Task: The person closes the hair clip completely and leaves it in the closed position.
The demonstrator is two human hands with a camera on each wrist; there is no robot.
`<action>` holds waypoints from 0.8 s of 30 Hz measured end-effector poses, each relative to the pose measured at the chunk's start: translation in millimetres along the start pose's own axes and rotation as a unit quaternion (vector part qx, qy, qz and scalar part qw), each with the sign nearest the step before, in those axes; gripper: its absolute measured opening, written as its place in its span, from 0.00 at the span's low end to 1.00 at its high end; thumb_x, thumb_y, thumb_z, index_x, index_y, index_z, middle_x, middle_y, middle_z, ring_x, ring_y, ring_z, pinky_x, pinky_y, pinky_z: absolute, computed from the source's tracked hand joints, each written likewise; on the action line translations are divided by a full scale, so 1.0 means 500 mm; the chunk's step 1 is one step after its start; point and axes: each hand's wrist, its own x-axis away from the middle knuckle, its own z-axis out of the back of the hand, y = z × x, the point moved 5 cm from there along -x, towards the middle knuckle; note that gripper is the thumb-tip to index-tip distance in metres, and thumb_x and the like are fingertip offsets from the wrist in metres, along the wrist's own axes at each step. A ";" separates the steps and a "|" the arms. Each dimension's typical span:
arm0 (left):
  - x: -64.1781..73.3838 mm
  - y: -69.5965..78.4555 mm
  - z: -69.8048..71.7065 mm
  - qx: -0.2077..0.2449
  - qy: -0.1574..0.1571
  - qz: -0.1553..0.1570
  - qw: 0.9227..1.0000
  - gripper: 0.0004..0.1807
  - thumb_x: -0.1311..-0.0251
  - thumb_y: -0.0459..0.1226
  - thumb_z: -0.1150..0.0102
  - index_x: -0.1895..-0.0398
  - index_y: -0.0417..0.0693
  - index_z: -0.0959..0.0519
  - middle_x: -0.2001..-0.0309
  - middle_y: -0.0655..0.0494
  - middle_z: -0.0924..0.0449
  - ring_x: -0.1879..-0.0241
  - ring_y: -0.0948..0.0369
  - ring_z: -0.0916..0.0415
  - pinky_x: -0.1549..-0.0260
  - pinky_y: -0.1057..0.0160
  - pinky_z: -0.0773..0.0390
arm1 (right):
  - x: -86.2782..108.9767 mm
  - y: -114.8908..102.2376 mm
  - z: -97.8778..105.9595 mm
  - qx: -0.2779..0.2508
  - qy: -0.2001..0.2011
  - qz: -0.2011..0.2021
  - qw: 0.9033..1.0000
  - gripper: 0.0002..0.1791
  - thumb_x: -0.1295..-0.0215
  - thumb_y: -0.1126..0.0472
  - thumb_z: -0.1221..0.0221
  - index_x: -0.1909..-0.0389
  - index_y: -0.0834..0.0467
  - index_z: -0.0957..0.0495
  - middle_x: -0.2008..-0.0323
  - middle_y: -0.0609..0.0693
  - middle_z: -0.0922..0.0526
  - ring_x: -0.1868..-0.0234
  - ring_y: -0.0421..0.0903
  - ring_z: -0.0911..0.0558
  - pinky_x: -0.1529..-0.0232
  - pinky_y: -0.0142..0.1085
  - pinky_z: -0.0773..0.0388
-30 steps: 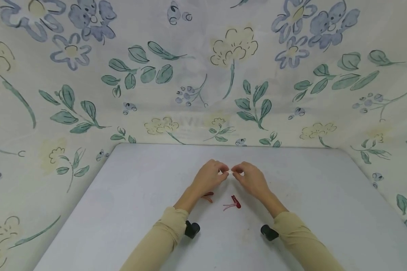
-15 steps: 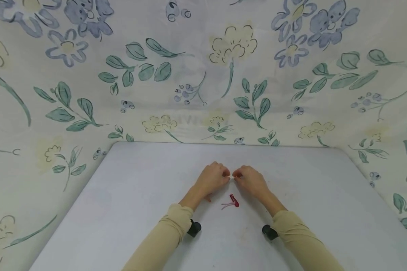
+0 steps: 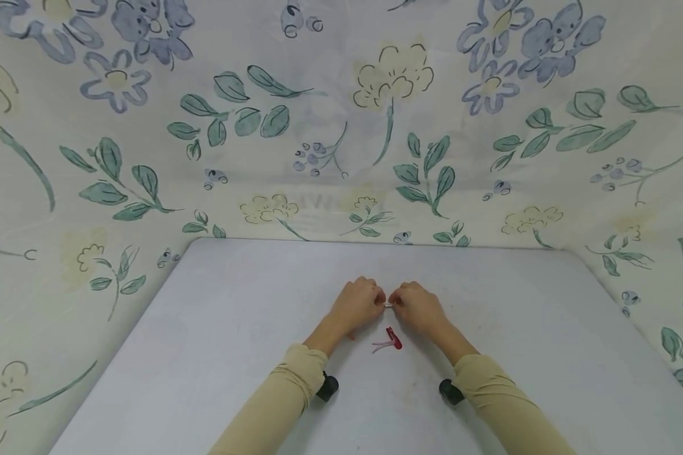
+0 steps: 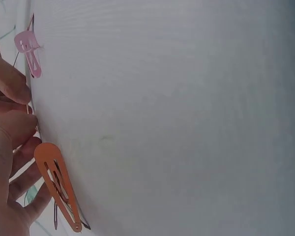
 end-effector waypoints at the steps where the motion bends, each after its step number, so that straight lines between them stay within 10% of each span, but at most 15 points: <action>1: 0.001 0.001 0.000 -0.001 0.001 -0.002 1.000 0.04 0.42 0.38 0.34 0.67 0.48 0.13 0.68 0.55 0.18 0.64 0.56 0.24 0.63 0.56 0.23 | 0.000 -0.001 0.000 0.003 0.001 0.003 1.000 0.06 0.38 0.64 0.36 0.61 0.57 0.14 0.64 0.49 0.17 0.57 0.47 0.20 0.56 0.43 0.19; 24: 0.005 -0.002 -0.003 0.004 -0.008 0.012 1.000 0.06 0.42 0.38 0.34 0.63 0.49 0.12 0.64 0.56 0.17 0.61 0.57 0.23 0.60 0.56 0.23 | 0.013 -0.015 0.010 0.003 0.004 0.011 1.000 0.06 0.38 0.65 0.35 0.61 0.58 0.14 0.65 0.50 0.18 0.59 0.47 0.21 0.57 0.41 0.19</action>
